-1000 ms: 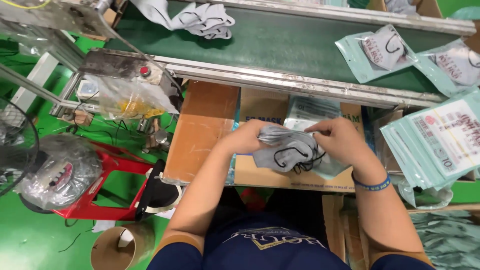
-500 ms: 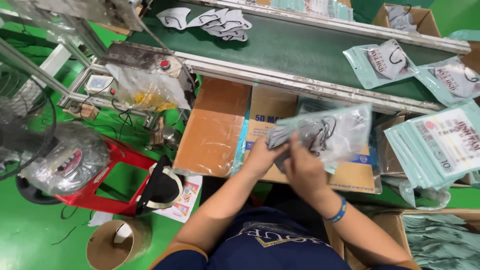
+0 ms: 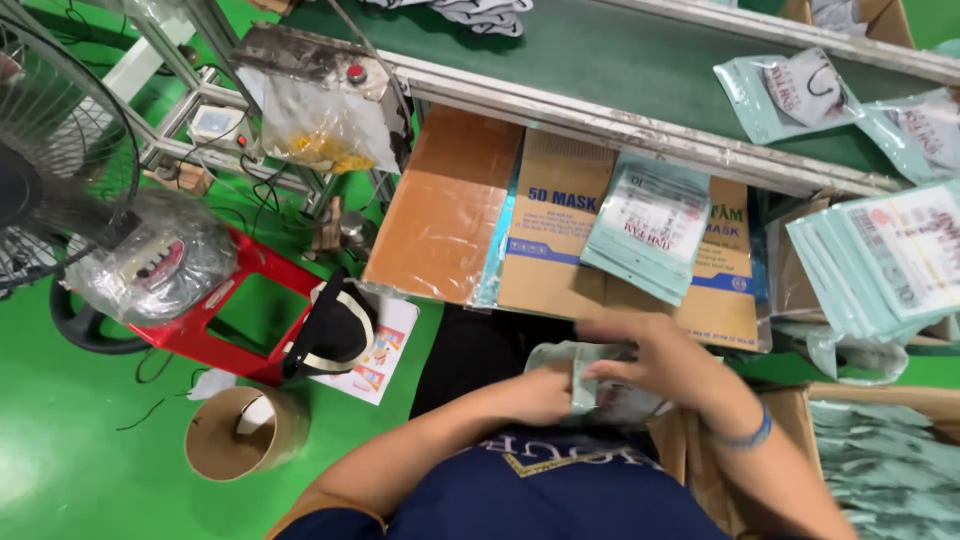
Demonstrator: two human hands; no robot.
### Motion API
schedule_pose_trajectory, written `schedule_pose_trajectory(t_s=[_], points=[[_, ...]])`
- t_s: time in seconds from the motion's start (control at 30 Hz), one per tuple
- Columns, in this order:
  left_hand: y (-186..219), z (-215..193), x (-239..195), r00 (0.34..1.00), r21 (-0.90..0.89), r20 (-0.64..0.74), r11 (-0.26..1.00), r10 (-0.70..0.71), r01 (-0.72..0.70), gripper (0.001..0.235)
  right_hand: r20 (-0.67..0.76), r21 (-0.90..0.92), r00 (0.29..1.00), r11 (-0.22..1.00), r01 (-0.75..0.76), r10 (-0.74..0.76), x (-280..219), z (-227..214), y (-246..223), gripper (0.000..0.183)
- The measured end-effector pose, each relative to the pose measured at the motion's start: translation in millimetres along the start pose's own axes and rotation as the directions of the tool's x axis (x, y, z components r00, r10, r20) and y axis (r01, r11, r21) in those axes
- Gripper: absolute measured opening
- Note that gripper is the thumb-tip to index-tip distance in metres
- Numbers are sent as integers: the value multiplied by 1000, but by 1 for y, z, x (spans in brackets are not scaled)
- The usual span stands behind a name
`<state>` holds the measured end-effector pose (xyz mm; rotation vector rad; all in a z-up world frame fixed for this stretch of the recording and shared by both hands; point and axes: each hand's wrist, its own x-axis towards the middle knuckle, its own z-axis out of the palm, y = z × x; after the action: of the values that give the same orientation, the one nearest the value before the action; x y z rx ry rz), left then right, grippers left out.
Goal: The person picks up face masks from a conveyor belt, gathers them into stacks, and places the stacks into plastic packaging bags.
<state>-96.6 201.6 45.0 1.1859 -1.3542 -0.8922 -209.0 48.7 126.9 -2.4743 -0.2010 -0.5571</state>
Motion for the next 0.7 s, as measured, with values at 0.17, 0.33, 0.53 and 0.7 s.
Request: schedule_pose_trajectory(t_s=[0.17, 0.33, 0.53, 0.7], points=[[12, -5, -11, 945, 714, -143, 630, -294, 304, 15, 343, 181, 807, 809, -560, 481, -21, -4, 24, 27], [94, -30, -6, 852, 685, -378, 729, 362, -6, 53, 42, 426, 888, 796, -431, 458, -31, -2, 14, 13], [77, -31, 0, 946, 679, -187, 731, 265, -71, 10, -52, 259, 912, 887, -382, 407, -39, -4, 10, 14], [57, -48, -2, 990, 495, -68, 866, 122, -73, 8, -104, 404, 922, 863, -303, 372, -52, -3, 14, 8]])
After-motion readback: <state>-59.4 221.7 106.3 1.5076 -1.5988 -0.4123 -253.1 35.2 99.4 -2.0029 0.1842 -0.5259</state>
